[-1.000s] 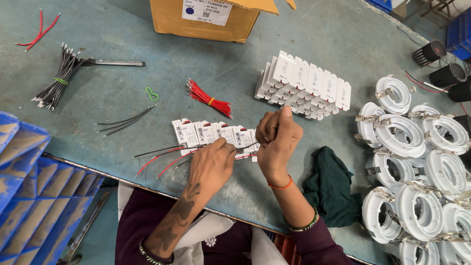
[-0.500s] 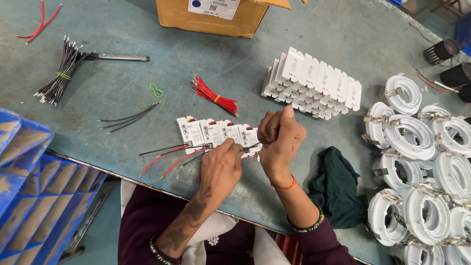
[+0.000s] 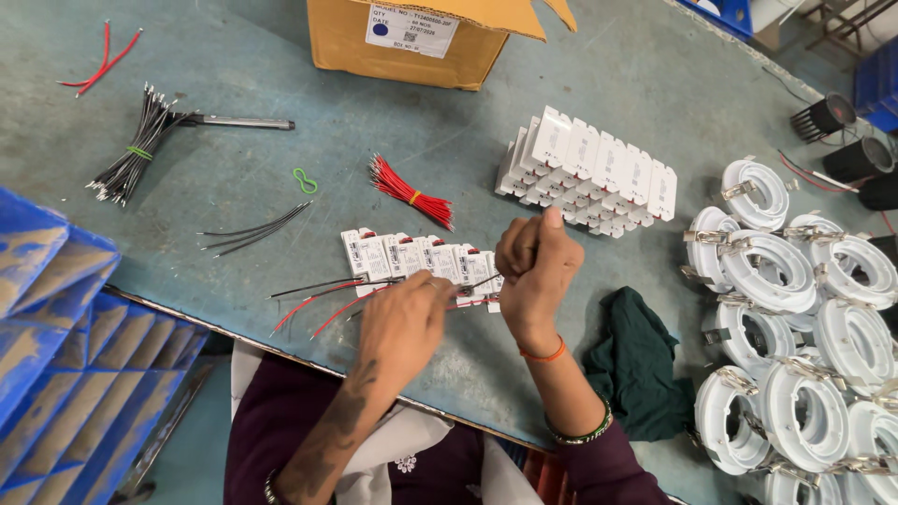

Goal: The person uses a screwdriver to attach red and black wires to small white electronic modules on a workbench, then places the completed units into a cardboard box. Bundles of wires, stacks of modules, and circular light housings are visible on the table.

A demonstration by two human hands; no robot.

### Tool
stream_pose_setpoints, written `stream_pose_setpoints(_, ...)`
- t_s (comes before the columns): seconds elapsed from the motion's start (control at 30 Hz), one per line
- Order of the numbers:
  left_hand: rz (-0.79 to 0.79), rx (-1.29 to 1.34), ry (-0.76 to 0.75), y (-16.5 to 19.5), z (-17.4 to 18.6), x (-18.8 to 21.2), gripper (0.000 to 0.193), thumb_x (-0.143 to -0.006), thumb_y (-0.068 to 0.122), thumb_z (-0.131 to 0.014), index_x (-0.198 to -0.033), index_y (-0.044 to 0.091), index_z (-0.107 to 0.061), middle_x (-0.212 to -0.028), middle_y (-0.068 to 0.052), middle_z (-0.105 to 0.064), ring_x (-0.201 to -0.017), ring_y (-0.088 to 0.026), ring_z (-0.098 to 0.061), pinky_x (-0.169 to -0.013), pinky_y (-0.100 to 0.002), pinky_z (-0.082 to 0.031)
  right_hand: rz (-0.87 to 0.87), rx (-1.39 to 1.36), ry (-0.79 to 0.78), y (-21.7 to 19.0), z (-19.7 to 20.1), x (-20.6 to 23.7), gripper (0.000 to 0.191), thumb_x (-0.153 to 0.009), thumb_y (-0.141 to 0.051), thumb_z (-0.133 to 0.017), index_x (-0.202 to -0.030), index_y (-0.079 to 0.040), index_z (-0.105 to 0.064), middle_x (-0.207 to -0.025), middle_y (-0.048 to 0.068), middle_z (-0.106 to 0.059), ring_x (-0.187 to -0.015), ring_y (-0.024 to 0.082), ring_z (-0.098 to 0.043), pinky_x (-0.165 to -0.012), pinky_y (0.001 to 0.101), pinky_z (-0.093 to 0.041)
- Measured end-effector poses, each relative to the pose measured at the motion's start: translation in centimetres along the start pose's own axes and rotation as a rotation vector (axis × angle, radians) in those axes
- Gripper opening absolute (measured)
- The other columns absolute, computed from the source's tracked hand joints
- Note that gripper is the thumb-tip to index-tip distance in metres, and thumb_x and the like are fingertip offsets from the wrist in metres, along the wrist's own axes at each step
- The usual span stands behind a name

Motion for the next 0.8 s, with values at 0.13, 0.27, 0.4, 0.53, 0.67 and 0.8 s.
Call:
stream_pose_setpoints(0.13,-0.055,-0.121,0.164,1.4,3.7,0.3,0.014,-0.092,0.009,-0.063,-0.102,0.005,-0.072,-0.099,-0.012,-0.067,-0.087,-0.036,-0.067,-0.07,-0.049,-0.052,-0.001,-0.058,0.03,-0.9,1.3,0.3,0.056,-0.114,-0.032,-0.04,-0.065,-0.007,-0.029,-0.056,0.004,-0.031,-0.049,0.01,-0.022,-0.045,0.0289,-0.02)
stream_pose_setpoints(0.27,-0.111,-0.065,0.153,2.7,3.9,0.7,0.02,-0.088,0.005,-0.063,-0.104,0.006,-0.074,-0.102,-0.013,-0.065,-0.088,-0.035,-0.065,-0.072,-0.049,-0.051,0.062,-0.025,0.025,-2.5,2.6,0.7,0.055,-0.115,-0.033,-0.039,-0.067,-0.008,-0.028,-0.057,0.003,-0.03,-0.051,0.01,-0.02,-0.047,0.0293,-0.019)
stream_pose_setpoints(0.4,-0.15,0.06,0.038,3.9,-0.3,0.5,0.018,-0.089,0.007,-0.064,-0.103,0.007,-0.075,-0.095,-0.011,-0.065,-0.089,-0.036,-0.066,-0.075,-0.049,-0.051,0.071,0.004,0.047,-3.3,3.8,0.6,0.055,-0.115,-0.033,-0.039,-0.067,-0.009,-0.028,-0.058,0.002,-0.029,-0.051,0.01,-0.02,-0.047,0.0293,-0.019)
stream_pose_setpoints(0.53,-0.142,0.071,-0.037,3.4,-4.1,0.2,0.013,-0.092,0.011,-0.066,-0.1,0.004,-0.074,-0.094,-0.014,-0.065,-0.088,-0.037,-0.065,-0.076,-0.049,-0.051,0.076,0.025,0.063,-3.3,4.5,0.5,0.055,-0.114,-0.034,-0.04,-0.067,-0.009,-0.028,-0.057,0.002,-0.029,-0.051,0.01,-0.021,-0.047,0.0291,-0.019)
stream_pose_setpoints(0.67,-0.182,0.03,-0.016,3.1,-5.1,0.4,0.012,-0.093,0.009,-0.065,-0.099,0.002,-0.072,-0.093,-0.014,-0.063,-0.089,-0.036,-0.063,-0.077,-0.049,-0.051,0.06,0.001,0.072,-3.1,5.1,0.6,0.055,-0.115,-0.034,-0.04,-0.067,-0.01,-0.028,-0.059,0.001,-0.028,-0.052,0.01,-0.021,-0.048,0.029,-0.02)
stream_pose_setpoints(0.8,-0.175,-0.049,-0.009,2.8,-5.2,0.3,0.013,-0.088,0.007,-0.066,-0.097,0.002,-0.073,-0.093,-0.013,-0.062,-0.089,-0.034,-0.063,-0.073,-0.048,-0.051,0.045,-0.007,0.083,-3.2,5.4,1.1,0.055,-0.115,-0.034,-0.039,-0.067,-0.009,-0.028,-0.058,0.002,-0.029,-0.051,0.01,-0.021,-0.047,0.0287,-0.02)
Point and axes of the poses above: each hand's wrist, its own x-axis away from the middle knuckle, its own z-axis out of the back of the hand, y = z × x, the point moved 7 cm from there along -x, towards the middle knuckle
